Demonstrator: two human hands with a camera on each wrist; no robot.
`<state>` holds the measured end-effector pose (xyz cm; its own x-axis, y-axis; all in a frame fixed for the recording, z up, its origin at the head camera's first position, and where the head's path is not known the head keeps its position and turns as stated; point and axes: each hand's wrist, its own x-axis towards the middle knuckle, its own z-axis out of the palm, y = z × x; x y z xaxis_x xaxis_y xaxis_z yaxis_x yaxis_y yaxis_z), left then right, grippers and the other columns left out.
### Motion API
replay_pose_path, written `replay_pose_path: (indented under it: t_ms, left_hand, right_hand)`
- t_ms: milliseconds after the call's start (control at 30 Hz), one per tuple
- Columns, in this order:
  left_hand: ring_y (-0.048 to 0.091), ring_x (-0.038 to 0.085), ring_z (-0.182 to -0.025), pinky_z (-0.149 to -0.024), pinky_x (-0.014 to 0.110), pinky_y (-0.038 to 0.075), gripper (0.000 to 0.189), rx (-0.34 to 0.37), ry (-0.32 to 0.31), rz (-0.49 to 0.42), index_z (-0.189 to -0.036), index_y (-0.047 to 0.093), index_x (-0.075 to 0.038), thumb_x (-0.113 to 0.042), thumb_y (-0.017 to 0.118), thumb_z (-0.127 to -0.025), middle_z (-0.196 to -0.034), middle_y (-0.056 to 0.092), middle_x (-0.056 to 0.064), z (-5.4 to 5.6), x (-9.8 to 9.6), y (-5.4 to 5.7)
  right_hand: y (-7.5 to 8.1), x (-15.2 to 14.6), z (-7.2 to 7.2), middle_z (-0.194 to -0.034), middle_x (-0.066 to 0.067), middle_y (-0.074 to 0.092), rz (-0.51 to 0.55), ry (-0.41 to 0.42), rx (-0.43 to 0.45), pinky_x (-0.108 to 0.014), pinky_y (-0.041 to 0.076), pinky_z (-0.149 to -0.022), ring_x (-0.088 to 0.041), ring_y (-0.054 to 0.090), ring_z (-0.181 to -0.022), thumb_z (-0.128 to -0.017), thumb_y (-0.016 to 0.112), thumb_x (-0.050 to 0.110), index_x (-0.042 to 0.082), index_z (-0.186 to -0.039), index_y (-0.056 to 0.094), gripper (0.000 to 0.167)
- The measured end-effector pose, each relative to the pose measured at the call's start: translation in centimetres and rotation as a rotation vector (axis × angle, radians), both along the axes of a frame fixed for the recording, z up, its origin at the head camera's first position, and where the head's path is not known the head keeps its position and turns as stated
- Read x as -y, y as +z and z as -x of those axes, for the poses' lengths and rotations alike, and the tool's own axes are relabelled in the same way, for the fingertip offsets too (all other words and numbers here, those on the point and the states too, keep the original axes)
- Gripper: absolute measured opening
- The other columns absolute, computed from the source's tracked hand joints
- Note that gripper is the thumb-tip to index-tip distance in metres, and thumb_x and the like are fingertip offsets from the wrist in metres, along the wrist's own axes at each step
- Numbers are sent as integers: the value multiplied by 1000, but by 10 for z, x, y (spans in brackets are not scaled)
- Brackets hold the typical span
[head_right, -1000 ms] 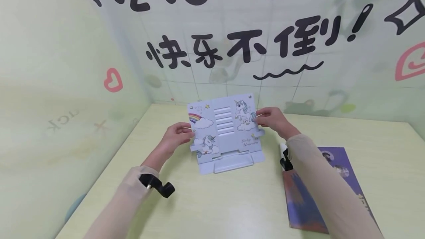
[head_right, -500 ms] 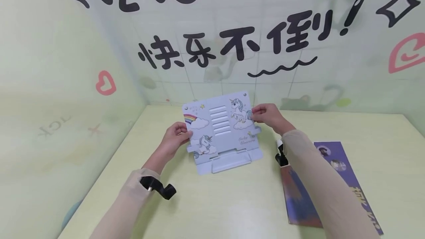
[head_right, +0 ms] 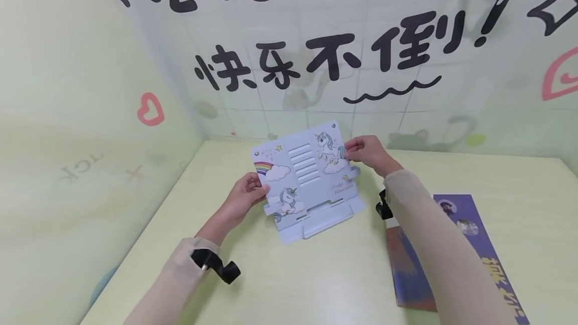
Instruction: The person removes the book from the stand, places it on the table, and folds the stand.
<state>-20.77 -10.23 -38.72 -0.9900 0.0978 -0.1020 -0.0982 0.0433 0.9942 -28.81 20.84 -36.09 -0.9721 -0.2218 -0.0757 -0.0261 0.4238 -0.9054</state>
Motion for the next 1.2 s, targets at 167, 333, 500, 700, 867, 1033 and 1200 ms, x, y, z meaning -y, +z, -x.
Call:
replay_pose_path:
  t_ms: [167,333,500,700,867,1033,1200]
  left_hand:
    - [53,16,-83,-78,29,50,23,18,7,-24,-109,46,7,7,54,-87,-91,53,11,-8,-5,0]
    - [54,17,-82,-80,31,50,26,21,-16,-33,-112,44,6,6,53,-88,-92,53,12,-15,-6,0]
    - [55,18,-83,-82,33,50,32,14,-57,-26,-118,44,6,6,54,-88,-94,53,14,-22,-6,-1]
    - [56,20,-88,-83,33,50,39,27,-108,0,-125,44,2,2,56,-88,-100,54,16,-31,-8,0]
    - [56,17,-86,-82,31,50,40,35,-133,-47,-125,44,4,5,55,-87,-99,54,16,-38,-13,-1]
    - [56,17,-89,-81,29,50,45,58,-153,-129,-128,40,4,6,53,-85,-103,55,17,-43,-18,-1]
    - [56,19,-91,-81,29,50,51,82,-171,-171,-130,37,3,7,52,-82,-108,55,19,-46,-22,-2]
  right_hand:
    - [1,2,3,-95,-11,59,-9,11,3,-31,47,-82,-9,55,-78,-86,61,5,-11,-116,52,35]
    - [5,6,7,-99,-15,57,-5,29,22,-35,47,-86,-13,55,-81,-87,60,4,-11,-117,51,35]
    - [8,11,11,-99,-17,56,-15,43,43,-39,46,-89,-17,54,-84,-86,59,1,-12,-117,51,35]
    - [11,18,16,-101,-17,57,-15,57,59,-39,45,-90,-20,55,-86,-86,61,3,-11,-118,51,36]
    - [10,22,19,-101,-16,58,-32,56,54,-35,46,-86,-16,55,-84,-86,60,3,-9,-119,52,36]
    - [9,25,20,-103,-16,58,-37,59,50,-32,45,-83,-17,55,-85,-87,60,5,-8,-118,53,35]
    - [8,26,20,-105,-18,59,-23,72,45,-34,44,-82,-19,55,-86,-86,60,5,-8,-118,54,35]
